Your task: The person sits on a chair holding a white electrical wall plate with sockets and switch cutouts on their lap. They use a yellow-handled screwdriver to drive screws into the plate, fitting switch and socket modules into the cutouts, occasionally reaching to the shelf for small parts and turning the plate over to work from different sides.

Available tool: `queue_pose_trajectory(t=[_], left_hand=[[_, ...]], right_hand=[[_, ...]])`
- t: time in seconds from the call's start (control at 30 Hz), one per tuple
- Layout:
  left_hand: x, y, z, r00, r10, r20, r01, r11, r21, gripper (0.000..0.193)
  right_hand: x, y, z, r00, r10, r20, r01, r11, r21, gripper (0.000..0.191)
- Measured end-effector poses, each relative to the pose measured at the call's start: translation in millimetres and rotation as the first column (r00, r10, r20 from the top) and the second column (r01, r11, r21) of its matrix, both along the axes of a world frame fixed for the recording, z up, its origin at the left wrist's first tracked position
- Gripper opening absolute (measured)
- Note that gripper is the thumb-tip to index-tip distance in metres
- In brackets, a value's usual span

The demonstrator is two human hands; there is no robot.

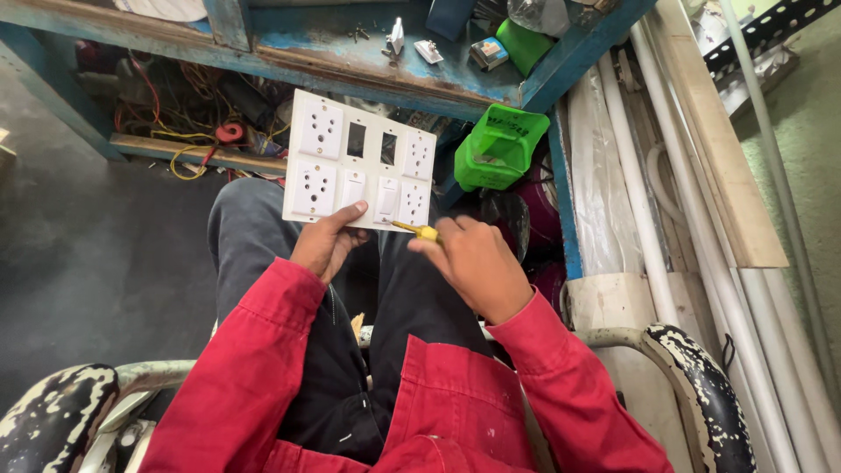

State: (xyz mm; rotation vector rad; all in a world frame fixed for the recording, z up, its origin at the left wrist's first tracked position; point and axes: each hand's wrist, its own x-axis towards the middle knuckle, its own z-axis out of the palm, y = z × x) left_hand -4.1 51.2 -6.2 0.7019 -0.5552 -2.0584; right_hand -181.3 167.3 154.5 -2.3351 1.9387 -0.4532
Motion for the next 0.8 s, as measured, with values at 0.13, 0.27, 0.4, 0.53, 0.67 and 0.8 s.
queue_pose_trajectory(t=[0.13,0.27,0.4,0.53,0.67,0.8], left_hand=[[0.4,-0.1,1.4,1.000,-0.020,0.019,0.020,1.000,-0.023,0.037],[-0.9,-0.5,1.8,1.000,-0.010,0.004,0.010,1.000,-0.004,0.038],[-1.5,-1.1,0.1,1.000,0.011,-0.002,-0.011,1.000,-0.012,0.037],[-0.7,-1.0,-2.7,1.000,0.021,-0.003,-0.021,1.000,0.001,0.036],[-0.7,-1.6,-3.0,1.000,0.000,-0.010,0.000,1.000,-0.001,0.035],[0.2,-1.2,-0.7,1.000,0.011,-0.003,-0.011,1.000,0.009,0.037]], right_hand=[[3.2,-0.7,0.6,0.993,-0.117,0.028,0.115,0.991,0.065,0.014],[7.3,-0.4,7.2,0.978,0.151,0.144,-0.121,0.973,-0.195,0.014],[13.0,-3.1,11.1,0.973,0.138,0.186,-0.100,0.974,-0.204,0.026],[15.2,-4.5,9.2,0.973,-0.206,-0.104,0.220,0.964,0.151,0.032],[13.8,-4.7,9.0,0.992,-0.072,0.102,0.078,0.995,-0.056,0.009],[12.5,-5.3,14.1,0.977,0.090,0.196,-0.055,0.982,-0.178,0.019]])
